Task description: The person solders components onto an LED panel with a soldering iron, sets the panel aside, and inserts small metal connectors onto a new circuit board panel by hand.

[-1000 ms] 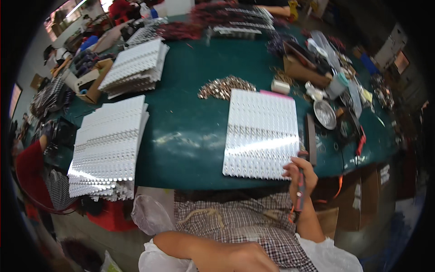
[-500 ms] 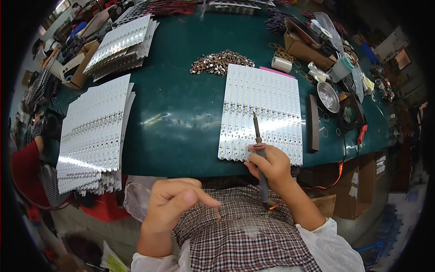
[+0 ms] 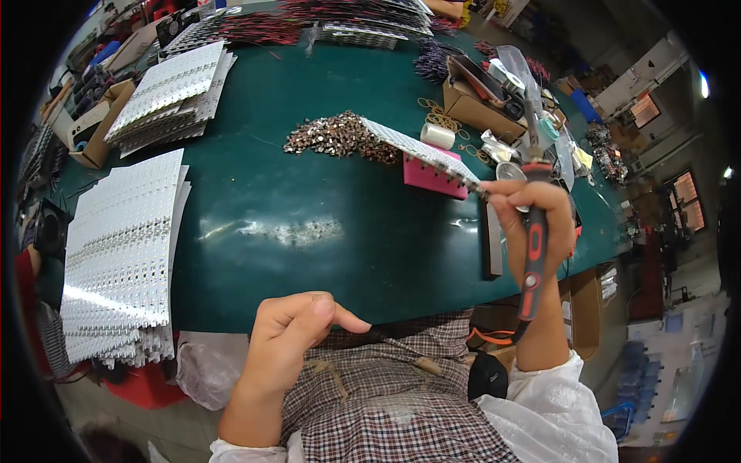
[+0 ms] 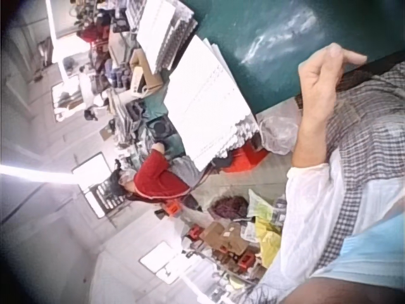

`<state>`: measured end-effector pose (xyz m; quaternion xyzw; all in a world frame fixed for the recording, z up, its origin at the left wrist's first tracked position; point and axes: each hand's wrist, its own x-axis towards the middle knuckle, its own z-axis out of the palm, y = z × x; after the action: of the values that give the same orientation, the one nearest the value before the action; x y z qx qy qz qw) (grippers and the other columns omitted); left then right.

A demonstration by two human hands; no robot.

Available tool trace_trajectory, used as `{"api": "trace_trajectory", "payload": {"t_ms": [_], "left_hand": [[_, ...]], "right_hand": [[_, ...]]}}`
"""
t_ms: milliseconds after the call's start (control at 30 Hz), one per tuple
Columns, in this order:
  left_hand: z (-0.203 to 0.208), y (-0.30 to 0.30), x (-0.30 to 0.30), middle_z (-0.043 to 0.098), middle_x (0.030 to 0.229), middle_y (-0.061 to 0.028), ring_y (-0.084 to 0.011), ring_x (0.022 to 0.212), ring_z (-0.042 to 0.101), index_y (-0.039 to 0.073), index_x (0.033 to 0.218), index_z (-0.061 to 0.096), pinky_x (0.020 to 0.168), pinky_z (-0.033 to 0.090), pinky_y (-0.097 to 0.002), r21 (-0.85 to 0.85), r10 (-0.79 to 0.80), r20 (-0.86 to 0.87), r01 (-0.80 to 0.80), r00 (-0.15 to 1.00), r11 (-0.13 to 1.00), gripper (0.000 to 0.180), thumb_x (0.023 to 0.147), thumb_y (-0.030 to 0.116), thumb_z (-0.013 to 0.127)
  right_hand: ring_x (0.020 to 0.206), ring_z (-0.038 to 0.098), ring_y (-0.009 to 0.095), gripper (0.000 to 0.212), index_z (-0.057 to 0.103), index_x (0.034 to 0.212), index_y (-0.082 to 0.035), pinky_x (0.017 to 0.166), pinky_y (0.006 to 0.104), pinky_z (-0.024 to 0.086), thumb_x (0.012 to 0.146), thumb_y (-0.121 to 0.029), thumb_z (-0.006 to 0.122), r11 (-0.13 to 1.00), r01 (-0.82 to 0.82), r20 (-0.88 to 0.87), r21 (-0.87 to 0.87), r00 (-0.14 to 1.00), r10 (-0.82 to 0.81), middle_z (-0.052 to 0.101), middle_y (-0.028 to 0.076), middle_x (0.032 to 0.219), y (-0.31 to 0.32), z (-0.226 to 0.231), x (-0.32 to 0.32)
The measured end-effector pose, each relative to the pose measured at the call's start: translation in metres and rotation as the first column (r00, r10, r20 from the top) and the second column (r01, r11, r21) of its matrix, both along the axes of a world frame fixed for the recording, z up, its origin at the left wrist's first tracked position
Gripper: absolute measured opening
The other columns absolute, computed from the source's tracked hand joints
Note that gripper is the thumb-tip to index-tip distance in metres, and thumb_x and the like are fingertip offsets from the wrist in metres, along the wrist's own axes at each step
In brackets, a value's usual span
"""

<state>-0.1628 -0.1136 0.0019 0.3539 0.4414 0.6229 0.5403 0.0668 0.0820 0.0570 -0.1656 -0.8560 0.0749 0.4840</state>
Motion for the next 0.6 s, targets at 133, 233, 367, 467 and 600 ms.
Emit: {"api": "trace_trajectory", "payload": {"t_ms": [133,233,367,467,600], "left_hand": [[-0.004,0.006,0.000,0.042,0.057,0.0081,-0.0012,0.053,0.030,-0.004,0.093,0.077,0.050,0.021,-0.0242,-0.014,-0.081,0.022,0.082,0.996,0.997,0.041,0.104,0.027,0.052],[-0.006,0.008,-0.002,0.041,0.056,0.0091,-0.0008,0.052,0.028,-0.004,0.093,0.077,0.050,0.020,-0.0244,-0.021,-0.082,0.023,0.082,0.996,0.996,0.041,0.105,0.028,0.053],[-0.004,0.011,-0.001,0.044,0.058,0.0044,-0.0017,0.049,0.029,-0.007,0.084,0.074,0.047,0.019,-0.0228,-0.067,-0.028,0.024,0.030,0.999,0.997,0.043,0.102,0.027,0.054],[-0.007,0.013,-0.001,0.042,0.056,0.0059,-0.0017,0.049,0.028,-0.006,0.085,0.074,0.047,0.018,-0.0228,-0.075,-0.026,0.007,0.027,1.000,0.997,0.043,0.102,0.027,0.053],[-0.005,0.017,0.000,0.040,0.055,0.0072,-0.0018,0.049,0.027,-0.005,0.086,0.074,0.047,0.018,-0.0227,-0.082,-0.037,0.016,0.038,0.999,0.996,0.043,0.103,0.028,0.053]], "right_hand": [[0.082,0.075,0.022,0.026,0.055,0.095,-0.002,0.073,0.0298,0.058,0.083,0.008,0.076,0.999,0.022,-0.052,-0.040,0.998,-0.024,0.072,0.012,0.084,0.006,0.008,0.000],[0.083,0.075,0.022,0.026,0.055,0.094,-0.002,0.073,0.0291,0.058,0.084,0.007,0.076,0.999,0.033,-0.058,-0.034,0.998,-0.035,0.071,0.011,0.084,0.009,0.008,-0.001],[0.082,0.075,0.022,0.026,0.055,0.094,-0.003,0.073,0.0290,0.058,0.084,0.006,0.077,0.999,0.033,-0.041,-0.027,0.999,-0.034,0.072,0.011,0.084,0.007,0.008,-0.001],[0.081,0.075,0.021,0.027,0.055,0.094,-0.004,0.073,0.0289,0.058,0.082,0.006,0.077,0.995,0.021,-0.046,-0.095,0.999,-0.026,0.074,0.012,0.084,0.001,0.006,-0.003],[0.080,0.076,0.021,0.029,0.055,0.093,-0.005,0.071,0.0283,0.058,0.081,0.006,0.078,0.999,0.022,0.006,-0.030,1.000,-0.021,0.075,0.013,0.084,0.001,0.004,-0.002]]}}
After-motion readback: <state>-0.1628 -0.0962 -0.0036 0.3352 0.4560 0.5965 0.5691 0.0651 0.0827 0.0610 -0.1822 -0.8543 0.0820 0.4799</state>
